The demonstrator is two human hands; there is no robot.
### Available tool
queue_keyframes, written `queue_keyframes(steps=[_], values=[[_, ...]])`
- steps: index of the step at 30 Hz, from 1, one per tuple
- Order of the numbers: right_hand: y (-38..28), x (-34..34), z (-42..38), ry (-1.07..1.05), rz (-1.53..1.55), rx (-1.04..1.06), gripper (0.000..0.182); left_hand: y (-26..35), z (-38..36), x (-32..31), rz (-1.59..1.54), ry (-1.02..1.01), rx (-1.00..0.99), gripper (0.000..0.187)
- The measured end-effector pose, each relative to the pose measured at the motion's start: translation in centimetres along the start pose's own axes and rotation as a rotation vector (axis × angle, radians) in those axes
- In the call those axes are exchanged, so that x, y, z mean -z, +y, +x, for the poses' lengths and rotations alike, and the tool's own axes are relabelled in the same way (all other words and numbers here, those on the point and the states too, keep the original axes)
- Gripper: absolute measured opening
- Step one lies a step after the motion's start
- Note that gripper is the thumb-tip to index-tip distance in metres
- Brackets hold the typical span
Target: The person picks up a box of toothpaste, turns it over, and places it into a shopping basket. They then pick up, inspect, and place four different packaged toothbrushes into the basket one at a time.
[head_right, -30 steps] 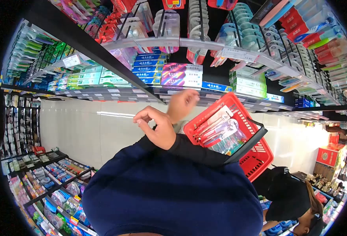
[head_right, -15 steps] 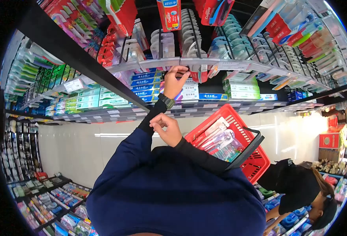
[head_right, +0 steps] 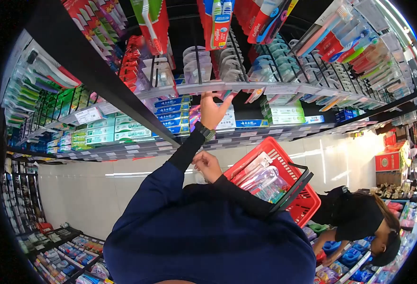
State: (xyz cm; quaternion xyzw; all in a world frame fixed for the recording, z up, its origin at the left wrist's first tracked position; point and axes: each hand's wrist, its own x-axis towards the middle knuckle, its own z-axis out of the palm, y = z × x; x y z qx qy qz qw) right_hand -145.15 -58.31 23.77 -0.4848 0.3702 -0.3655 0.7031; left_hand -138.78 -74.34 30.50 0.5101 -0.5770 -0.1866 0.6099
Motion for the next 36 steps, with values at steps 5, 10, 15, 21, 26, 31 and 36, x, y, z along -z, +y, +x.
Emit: queue_keyframes(steps=[5, 10, 15, 21, 26, 31, 36], values=[[0.3, -0.3, 0.8, 0.022, 0.056, 0.000, 0.009, 1.6, 2.6, -0.1, -0.072, 0.058, -0.250, 0.051], [0.0, -0.5, 1.2, 0.079, 0.054, 0.020, 0.009, 0.2, 2.8, -1.0, -0.162, -0.081, -0.131, 0.033], [-0.2, -0.3, 1.4, 0.113, 0.063, 0.028, 0.009, 0.1, 1.9, -0.4, -0.368, -0.200, 0.067, 0.025], [-0.3, 2.3, 2.6, 0.495, 0.132, 0.041, 0.013, 1.8, 0.2, 0.9, -0.414, -0.256, 0.155, 0.019], [-0.1, 5.9, 3.5, 0.839, 0.130, 0.155, 0.014, 2.2, -2.2, 3.3, -0.250, -0.180, 0.063, 0.016], [-4.3, 6.3, 2.9, 0.515, 0.225, 0.136, 0.019, 1.7, -6.4, 7.4, -0.492, -0.231, 0.456, 0.014], [-6.3, 5.5, 2.6, 0.261, 0.328, 0.114, 0.020, 2.5, -8.3, 9.7, -0.545, -0.195, 0.628, 0.015]])
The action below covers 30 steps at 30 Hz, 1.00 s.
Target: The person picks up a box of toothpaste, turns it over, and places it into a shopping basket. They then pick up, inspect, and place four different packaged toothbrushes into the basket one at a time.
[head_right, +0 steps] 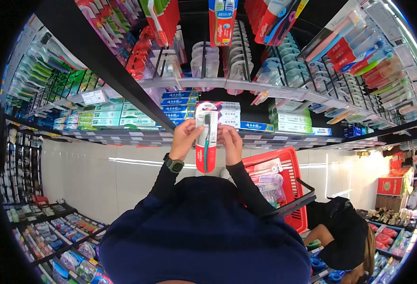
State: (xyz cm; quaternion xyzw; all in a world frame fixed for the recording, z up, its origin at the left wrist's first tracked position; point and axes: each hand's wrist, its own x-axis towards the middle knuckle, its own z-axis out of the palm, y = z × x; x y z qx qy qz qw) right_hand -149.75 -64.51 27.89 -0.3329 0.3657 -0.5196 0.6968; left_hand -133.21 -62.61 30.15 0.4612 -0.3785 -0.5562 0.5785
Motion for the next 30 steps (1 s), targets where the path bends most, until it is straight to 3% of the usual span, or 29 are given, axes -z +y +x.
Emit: queue_keyframes(steps=[6, 14, 17, 30], values=[[-0.2, 0.1, -0.2, -0.182, -0.181, 0.016, 0.014, 0.8, -1.6, 0.0, -0.049, 0.063, 0.082, 0.015], [0.3, 0.3, -0.6, -0.190, -0.214, -0.053, 0.010, -0.3, -2.5, -0.4, -0.067, 0.089, 0.080, 0.016], [0.3, 0.4, -0.5, -0.169, -0.198, -0.059, 0.010, -0.3, -3.1, -0.3, -0.106, 0.122, 0.185, 0.019], [-1.0, 2.2, 0.1, -0.009, -0.177, 0.003, 0.014, -2.9, -6.8, -2.3, -0.111, 0.037, 0.260, 0.021]])
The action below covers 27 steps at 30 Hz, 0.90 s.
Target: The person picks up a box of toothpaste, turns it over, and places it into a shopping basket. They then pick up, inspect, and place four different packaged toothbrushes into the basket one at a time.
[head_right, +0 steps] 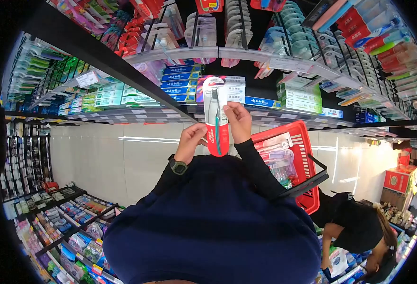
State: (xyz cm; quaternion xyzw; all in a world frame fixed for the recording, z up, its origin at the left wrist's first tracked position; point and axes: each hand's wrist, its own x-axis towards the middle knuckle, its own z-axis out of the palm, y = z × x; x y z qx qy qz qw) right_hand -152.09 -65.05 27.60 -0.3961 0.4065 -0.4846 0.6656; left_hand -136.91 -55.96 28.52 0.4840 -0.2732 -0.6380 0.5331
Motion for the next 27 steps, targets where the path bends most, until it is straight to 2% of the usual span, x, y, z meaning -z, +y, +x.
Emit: queue_keyframes(steps=[15, 27], values=[[0.2, 0.3, -0.3, -0.075, 0.006, -0.042, 0.012, 0.4, -0.2, 0.2, 0.010, 0.042, -0.041, 0.021], [0.7, -0.3, -0.6, -0.036, 0.052, -0.073, 0.011, 0.3, -0.7, 0.4, 0.018, 0.036, -0.059, 0.020]])
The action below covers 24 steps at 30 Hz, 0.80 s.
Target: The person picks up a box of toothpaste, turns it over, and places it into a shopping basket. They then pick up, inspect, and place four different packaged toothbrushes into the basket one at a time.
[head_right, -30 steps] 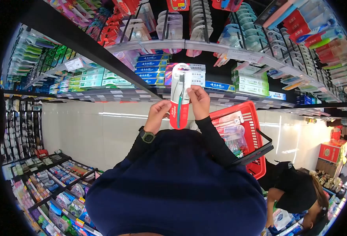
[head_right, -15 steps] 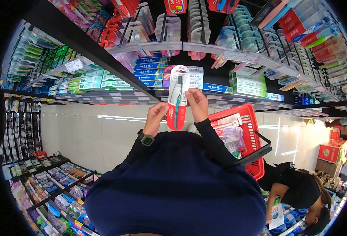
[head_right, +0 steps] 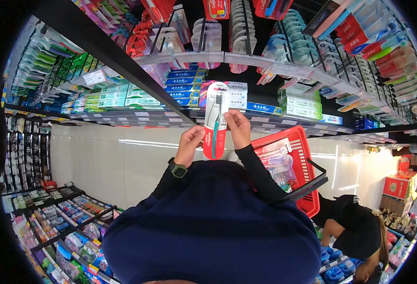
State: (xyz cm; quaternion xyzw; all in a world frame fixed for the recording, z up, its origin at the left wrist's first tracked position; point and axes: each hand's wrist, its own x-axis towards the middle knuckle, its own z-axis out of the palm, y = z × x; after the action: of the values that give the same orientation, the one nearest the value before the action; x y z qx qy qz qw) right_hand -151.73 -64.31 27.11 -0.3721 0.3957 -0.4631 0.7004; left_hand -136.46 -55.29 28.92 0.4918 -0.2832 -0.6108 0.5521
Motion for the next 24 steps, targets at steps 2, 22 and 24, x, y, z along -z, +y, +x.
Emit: queue_keyframes(steps=[2, 22, 24], values=[[0.1, 0.2, -0.1, -0.015, -0.021, -0.003, 0.011, -0.1, 0.0, 0.1, 0.013, -0.004, -0.005, 0.020], [-0.2, 1.7, -0.3, 0.036, 0.016, 0.008, 0.012, -1.1, 1.4, -1.3, -0.023, -0.068, 0.027, 0.020], [-0.3, 1.7, -0.2, 0.026, 0.012, 0.007, 0.012, -0.8, 1.2, -1.6, -0.021, -0.065, 0.030, 0.020]])
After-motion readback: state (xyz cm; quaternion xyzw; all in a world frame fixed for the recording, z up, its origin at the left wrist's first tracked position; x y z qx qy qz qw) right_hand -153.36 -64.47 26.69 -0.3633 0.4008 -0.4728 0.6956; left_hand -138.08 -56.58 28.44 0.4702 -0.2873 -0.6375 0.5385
